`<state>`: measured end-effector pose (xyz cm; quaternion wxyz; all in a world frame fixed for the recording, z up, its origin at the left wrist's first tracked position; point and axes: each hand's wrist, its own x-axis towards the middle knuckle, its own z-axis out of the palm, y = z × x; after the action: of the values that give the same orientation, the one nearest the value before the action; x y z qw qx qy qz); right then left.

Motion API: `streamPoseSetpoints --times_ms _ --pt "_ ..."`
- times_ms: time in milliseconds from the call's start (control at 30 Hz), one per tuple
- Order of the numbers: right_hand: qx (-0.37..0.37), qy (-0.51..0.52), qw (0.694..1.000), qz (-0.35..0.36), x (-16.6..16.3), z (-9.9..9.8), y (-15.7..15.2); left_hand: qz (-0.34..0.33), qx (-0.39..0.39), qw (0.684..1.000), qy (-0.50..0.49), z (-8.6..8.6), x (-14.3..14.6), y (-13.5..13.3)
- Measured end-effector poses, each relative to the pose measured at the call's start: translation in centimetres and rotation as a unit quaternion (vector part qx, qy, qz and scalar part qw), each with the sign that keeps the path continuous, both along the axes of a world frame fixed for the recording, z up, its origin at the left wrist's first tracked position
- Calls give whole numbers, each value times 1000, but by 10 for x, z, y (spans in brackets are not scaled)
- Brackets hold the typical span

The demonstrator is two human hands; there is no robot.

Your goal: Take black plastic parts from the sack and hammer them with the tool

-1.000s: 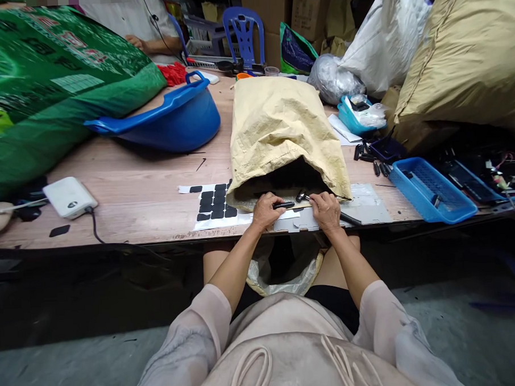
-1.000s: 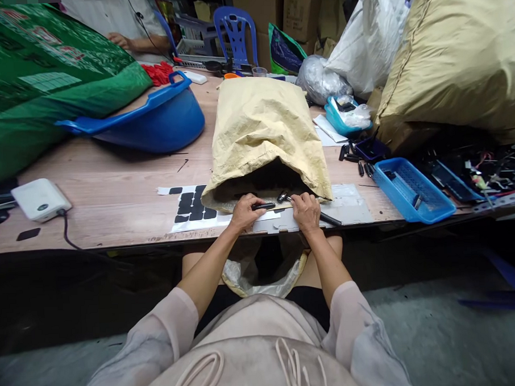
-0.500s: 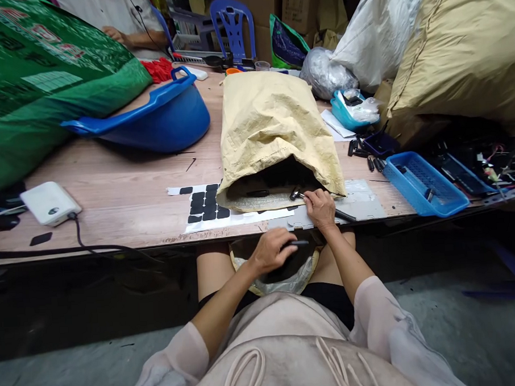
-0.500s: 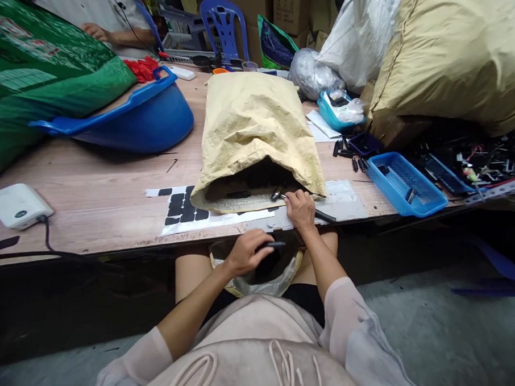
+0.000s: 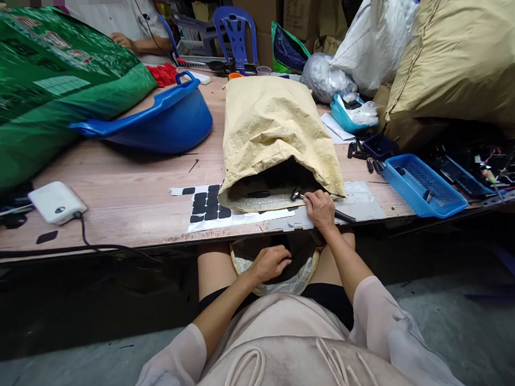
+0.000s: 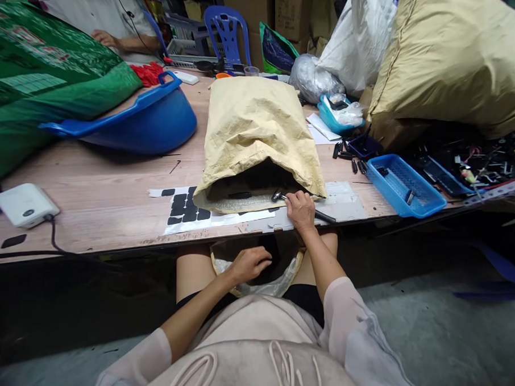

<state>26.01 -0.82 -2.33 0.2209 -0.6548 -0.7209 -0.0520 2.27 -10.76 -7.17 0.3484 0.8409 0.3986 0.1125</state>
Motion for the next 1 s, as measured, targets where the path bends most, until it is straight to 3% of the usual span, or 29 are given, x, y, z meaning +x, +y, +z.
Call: streamPoseSetpoints --times_ms 67,200,267,367,500,700,867,1000 --pt "-6 -4 1000 -3 0 0 0 53 76 993 -71 26 -6 22" --pt "6 -3 1000 0 0 0 0 260 188 942 -100 61 -26 91" --pt "13 0 1000 3 0 0 0 320 193 926 -64 65 -36 124" --pt "7 0 1000 0 -1 0 0 313 129 940 -32 58 -45 154" --pt "-6 -1 1000 -7 -2 3 -1 289 93 952 -46 49 -38 155" --pt "-18 -2 1000 -6 -1 6 -1 287 100 953 -1 59 -13 135" --pt "-24 5 1000 -6 2 8 1 290 82 953 -22 63 -12 135" --pt "3 68 998 11 -6 16 -2 290 56 954 -48 61 -14 139"
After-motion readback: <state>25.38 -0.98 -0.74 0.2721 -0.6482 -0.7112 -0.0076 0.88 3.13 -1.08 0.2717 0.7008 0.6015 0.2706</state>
